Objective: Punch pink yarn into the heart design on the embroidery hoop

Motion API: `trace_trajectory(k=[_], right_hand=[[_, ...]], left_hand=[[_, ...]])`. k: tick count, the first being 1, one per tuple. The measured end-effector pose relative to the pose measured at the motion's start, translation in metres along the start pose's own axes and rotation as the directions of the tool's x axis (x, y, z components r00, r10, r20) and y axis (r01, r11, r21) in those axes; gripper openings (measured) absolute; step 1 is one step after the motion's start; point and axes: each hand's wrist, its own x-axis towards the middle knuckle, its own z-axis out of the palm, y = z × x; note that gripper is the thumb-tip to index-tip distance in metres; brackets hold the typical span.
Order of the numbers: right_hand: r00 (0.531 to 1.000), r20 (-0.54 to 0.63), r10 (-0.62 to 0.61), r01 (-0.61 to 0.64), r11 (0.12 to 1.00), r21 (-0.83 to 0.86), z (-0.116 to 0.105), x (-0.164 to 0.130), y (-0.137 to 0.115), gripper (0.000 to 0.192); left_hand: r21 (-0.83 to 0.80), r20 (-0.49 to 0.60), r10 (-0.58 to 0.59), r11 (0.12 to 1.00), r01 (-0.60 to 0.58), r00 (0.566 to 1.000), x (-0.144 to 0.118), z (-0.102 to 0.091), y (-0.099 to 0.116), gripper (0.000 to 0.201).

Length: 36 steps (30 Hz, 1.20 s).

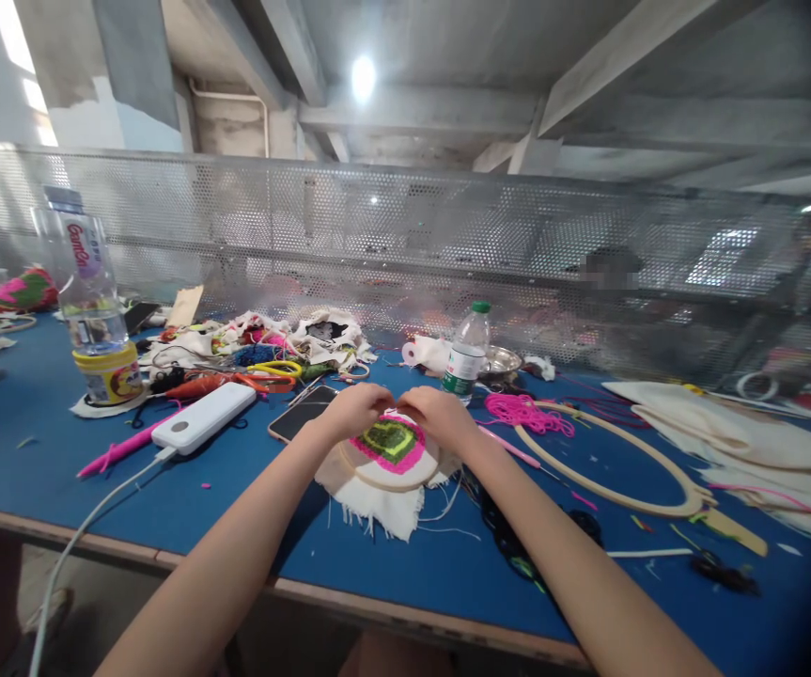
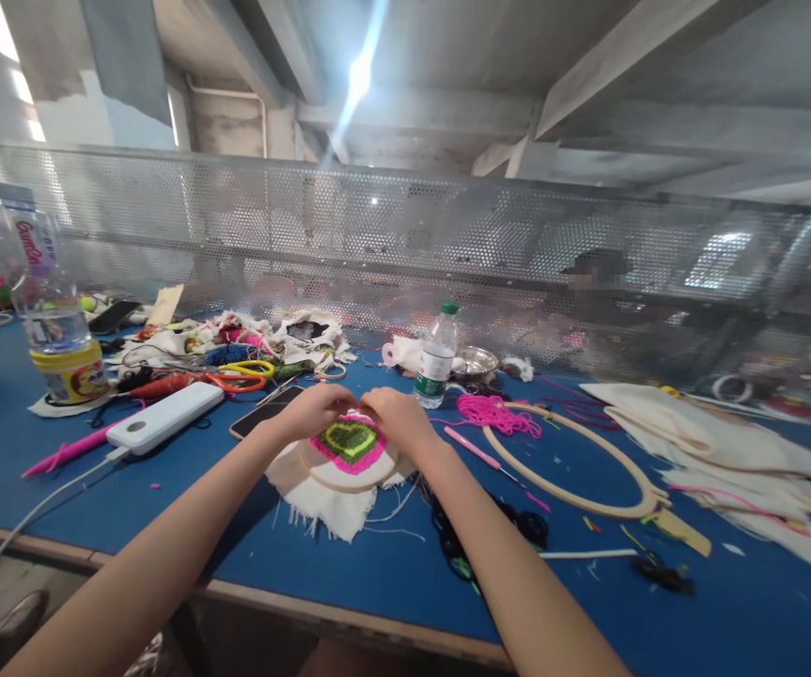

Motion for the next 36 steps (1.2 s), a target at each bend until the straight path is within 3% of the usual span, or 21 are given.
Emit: trace_trajectory(k=[3, 13, 17, 21, 25, 29, 32, 36], right_hand=[[1.0, 0.01, -0.003, 0.004, 0.998, -0.064, 0.001, 0.0, -0.004, 0.016], [0.999, 0.016, -0.028, 0.029, 0.993, -0.119, 0.002, 0.001, -0.011, 0.018], [1.0, -0.01, -0.011, 0.011, 1.0, 0.004, -0.002, -0.001, -0.01, 0.016], [0.994, -0.031, 0.106, -0.096, 0.966, 0.239, -0.001, -0.002, -0.007, 0.015], [0.972, 0.038, 0.234, -0.223, 0.848, 0.481, 0.007, 0.001, -0.003, 0.014], [0.94, 0.168, 0.297, -0.324, 0.622, 0.713, 0.012, 0.004, 0.002, 0.015], [0.903, 0.257, 0.343, -0.402, 0.47, 0.786, 0.013, 0.005, 0.005, 0.015], [0.883, 0.298, 0.363, -0.43, 0.37, 0.823, 0.006, 0.005, 0.004, 0.013]], left_hand=[[-0.018, 0.006, -0.015, 1.0, 0.016, 1.0, 0.001, 0.001, 0.002, 0.025], [-0.346, 0.085, -0.122, 0.927, 0.144, 0.989, 0.006, 0.002, -0.006, 0.017], [-0.328, 0.063, -0.094, 0.938, 0.11, 0.994, 0.006, 0.002, -0.009, 0.018], [-0.154, -0.016, -0.009, 0.988, 0.006, 1.0, 0.004, 0.007, -0.01, 0.014], [0.002, -0.018, 0.08, 0.997, -0.08, 0.997, 0.002, 0.013, -0.006, 0.015], [0.003, -0.033, 0.099, 0.995, -0.099, 0.995, 0.001, 0.015, 0.001, 0.015], [-0.018, -0.043, 0.084, 0.996, -0.085, 0.996, 0.001, 0.014, 0.004, 0.015], [-0.02, -0.049, 0.109, 0.994, -0.11, 0.993, 0.001, 0.012, 0.005, 0.013]])
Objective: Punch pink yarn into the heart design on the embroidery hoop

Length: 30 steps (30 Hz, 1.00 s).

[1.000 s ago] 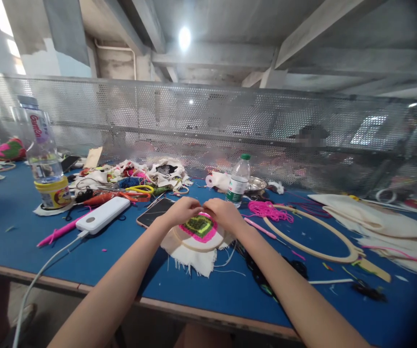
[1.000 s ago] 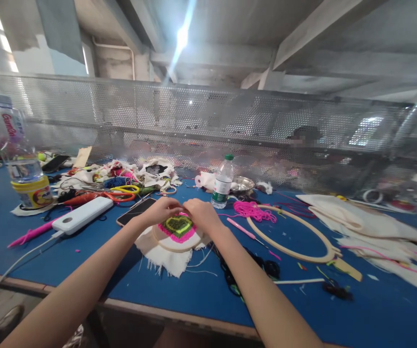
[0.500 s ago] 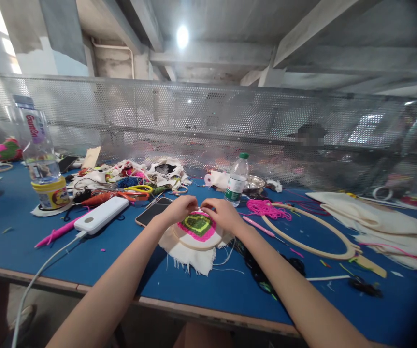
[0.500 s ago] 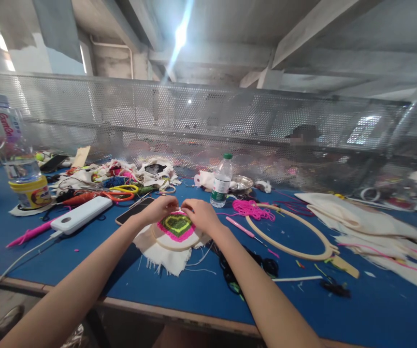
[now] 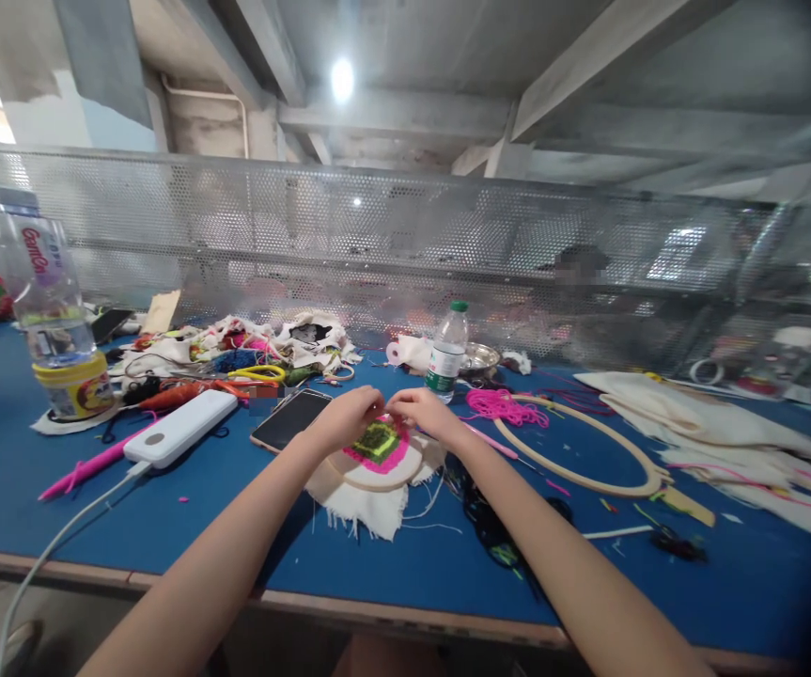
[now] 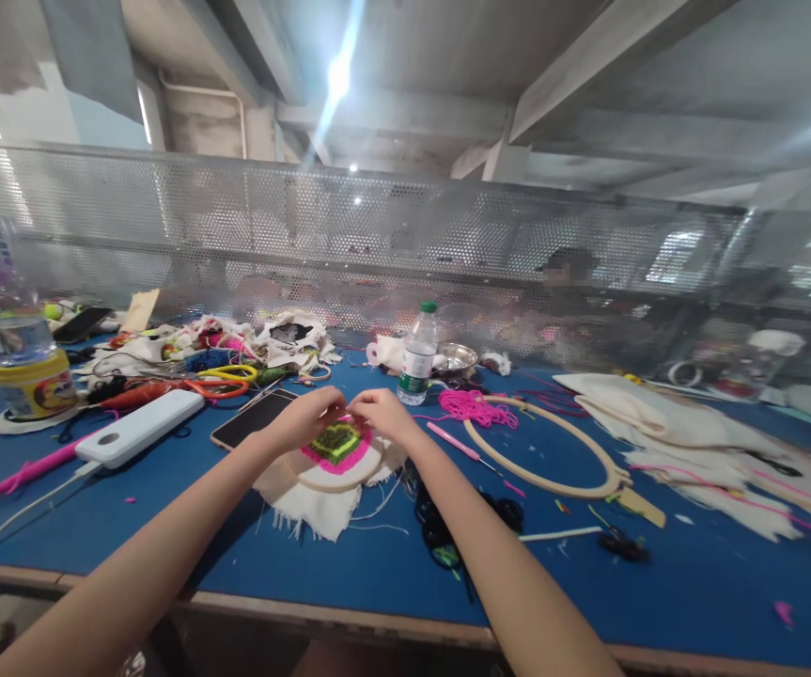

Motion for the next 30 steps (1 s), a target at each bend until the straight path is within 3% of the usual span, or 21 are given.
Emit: trace_trajectory(k=[5, 10, 15, 19, 30], right_hand=[[0.998, 0.039, -0.041, 0.041, 0.999, 0.009, -0.005, -0.004, -0.004, 0.012], [0.983, 0.082, -0.167, 0.16, 0.983, 0.087, -0.014, -0.002, -0.001, 0.02], [0.968, -0.005, -0.25, 0.249, 0.961, 0.12, -0.014, -0.003, -0.009, 0.024], [0.962, -0.086, -0.259, 0.269, 0.954, 0.136, -0.009, -0.004, -0.013, 0.024], [0.924, -0.187, -0.334, 0.35, 0.935, 0.058, -0.008, 0.001, -0.004, 0.02]], left_hand=[[-0.03, -0.015, 0.041, 0.999, -0.041, 0.999, 0.002, 0.001, 0.001, 0.014], [-0.207, -0.097, 0.062, 0.975, -0.081, 0.993, 0.003, -0.002, 0.005, 0.012], [-0.318, -0.249, -0.061, 0.948, -0.022, 0.967, 0.004, -0.007, 0.01, 0.008], [-0.3, -0.303, -0.106, 0.954, 0.011, 0.947, 0.004, -0.006, 0.012, 0.013], [-0.229, -0.225, -0.107, 0.972, 0.055, 0.969, 0.003, -0.001, 0.011, 0.011]])
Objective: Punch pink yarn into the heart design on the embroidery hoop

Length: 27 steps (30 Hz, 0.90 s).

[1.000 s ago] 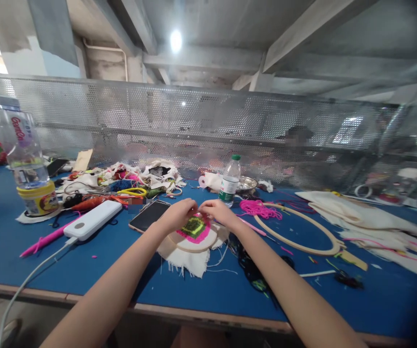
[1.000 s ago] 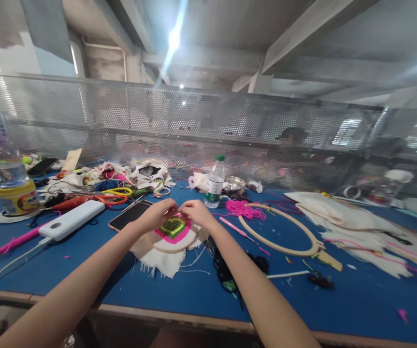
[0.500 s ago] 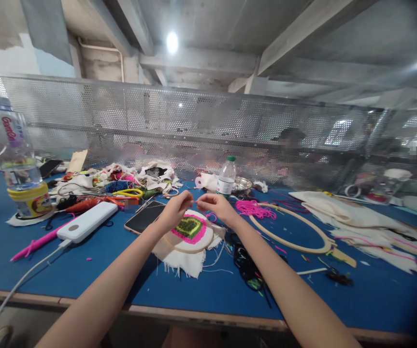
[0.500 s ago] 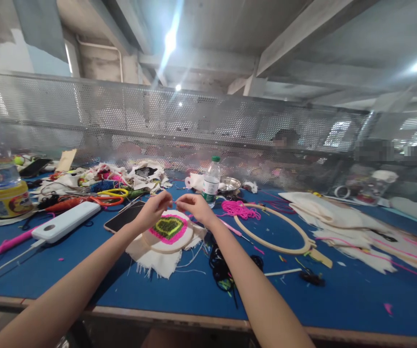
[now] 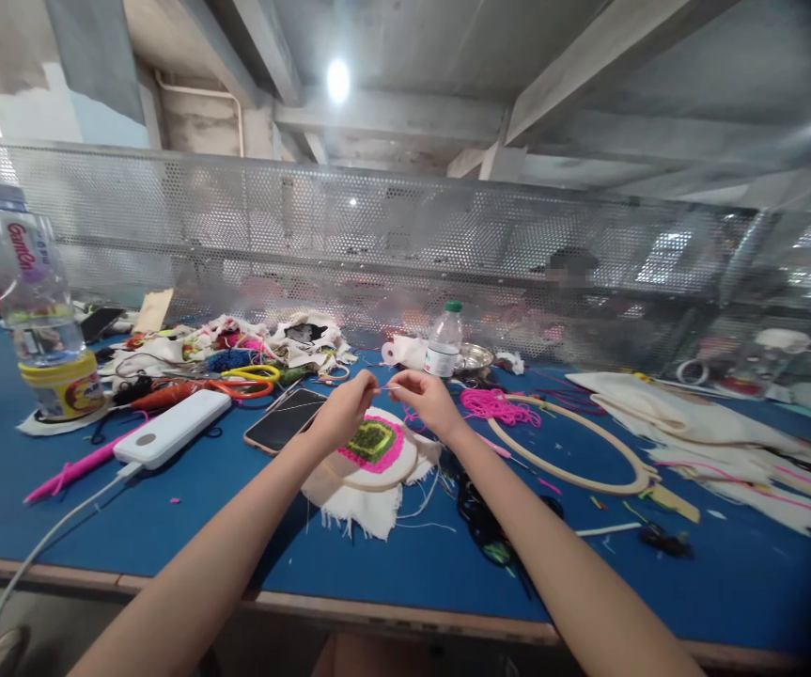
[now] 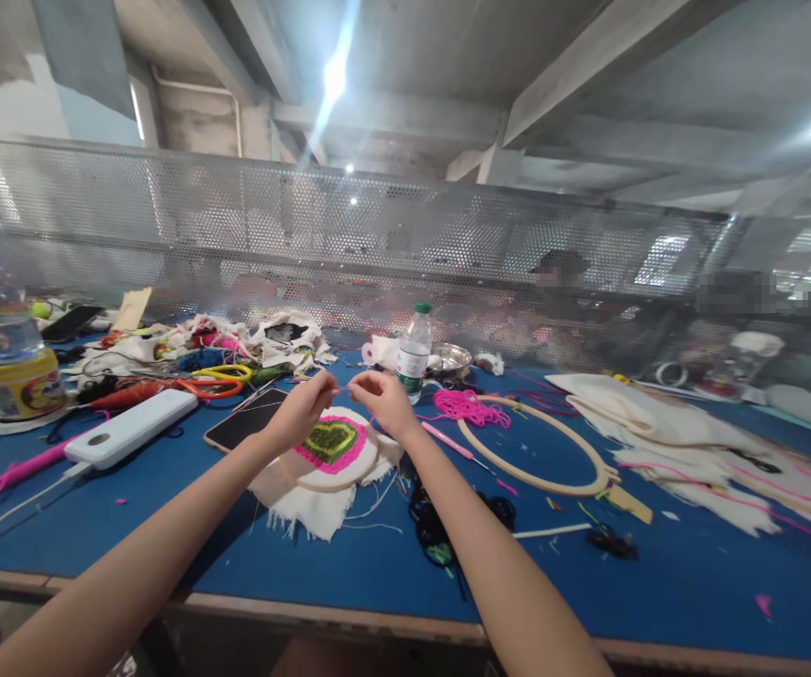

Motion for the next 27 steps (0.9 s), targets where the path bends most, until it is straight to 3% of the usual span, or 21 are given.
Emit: trace_trajectory(k=[7, 13, 16, 21, 27], right_hand=[[1.0, -0.02, 0.017, -0.017, 1.0, -0.015, 0.0, -0.001, 0.004, 0.021], [0.998, -0.058, 0.007, -0.018, 0.979, -0.204, 0.011, -0.004, 0.004, 0.019], [0.996, -0.079, -0.039, 0.01, 0.938, -0.347, 0.02, -0.007, 0.0, 0.016], [0.977, -0.058, -0.206, 0.136, 0.808, -0.573, 0.025, -0.014, -0.011, 0.015], [0.96, 0.027, -0.278, 0.226, 0.72, -0.656, 0.025, -0.021, -0.017, 0.017]], left_hand=[[0.06, 0.009, 0.02, 0.998, -0.021, 1.0, 0.0, 0.001, -0.001, 0.011], [0.377, -0.013, -0.074, 0.923, 0.074, 0.997, -0.001, 0.0, -0.006, 0.014], [0.477, -0.005, -0.1, 0.874, 0.09, 0.995, -0.002, -0.004, -0.008, 0.014], [0.506, 0.039, -0.109, 0.859, 0.074, 0.993, -0.002, -0.007, -0.007, 0.012], [0.499, 0.109, -0.075, 0.866, 0.011, 0.991, -0.002, -0.006, -0.003, 0.018]])
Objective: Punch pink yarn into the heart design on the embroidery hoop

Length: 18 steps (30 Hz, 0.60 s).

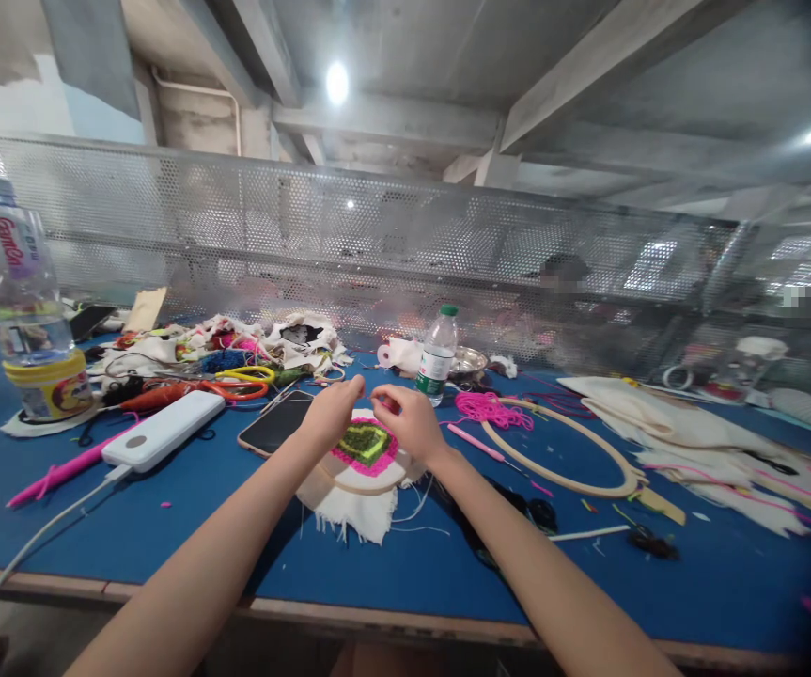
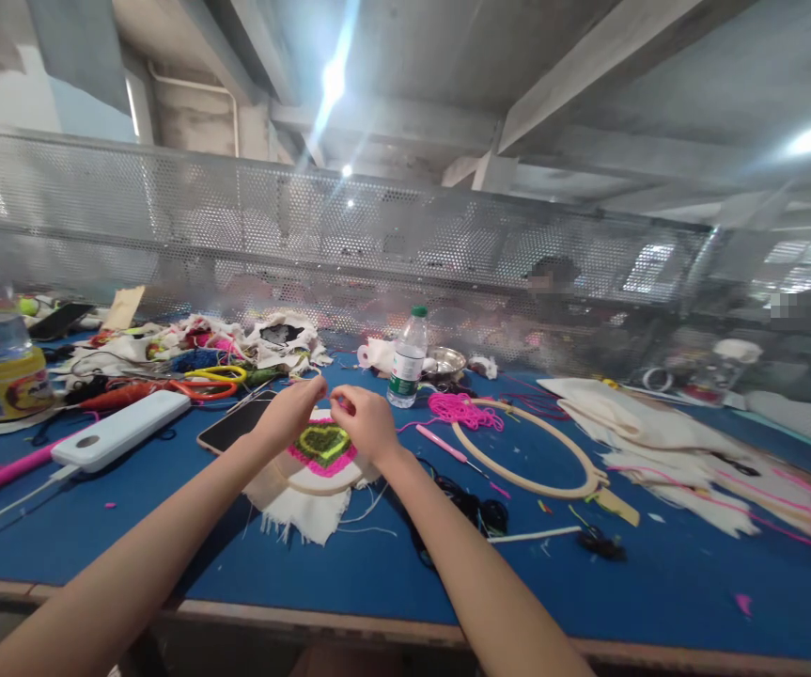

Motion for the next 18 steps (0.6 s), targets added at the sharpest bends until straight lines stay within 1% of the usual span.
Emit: trace_trajectory(k=[3, 5, 7, 9, 13, 18], right_hand=[[0.997, 0.011, -0.076, 0.077, 0.995, -0.061, -0.001, -0.001, -0.002, 0.017], [0.995, -0.003, -0.098, 0.097, 0.99, -0.099, -0.002, 0.0, 0.0, 0.017], [0.997, -0.046, -0.064, 0.059, 0.992, -0.109, -0.004, 0.002, 0.005, 0.018], [0.997, -0.073, -0.01, 0.004, 0.996, -0.084, -0.006, 0.003, 0.012, 0.018], [0.999, -0.033, 0.01, -0.012, 0.999, -0.051, -0.008, 0.005, 0.021, 0.016], [0.999, -0.035, 0.031, -0.033, 0.998, -0.053, -0.006, 0.004, 0.019, 0.015]], left_hand=[[-0.018, -0.013, 0.049, 0.999, -0.049, 0.999, -0.001, -0.002, -0.001, 0.017], [-0.023, -0.024, 0.067, 0.997, -0.068, 0.997, -0.002, -0.004, -0.002, 0.017], [-0.038, -0.025, 0.084, 0.996, -0.085, 0.996, -0.001, -0.005, -0.004, 0.018], [-0.064, -0.024, 0.092, 0.993, -0.094, 0.995, 0.0, -0.006, -0.005, 0.018], [-0.12, -0.07, 0.051, 0.991, -0.059, 0.996, 0.001, -0.003, -0.007, 0.018], [-0.156, -0.097, -0.009, 0.988, -0.007, 0.995, 0.0, -0.004, -0.004, 0.017]])
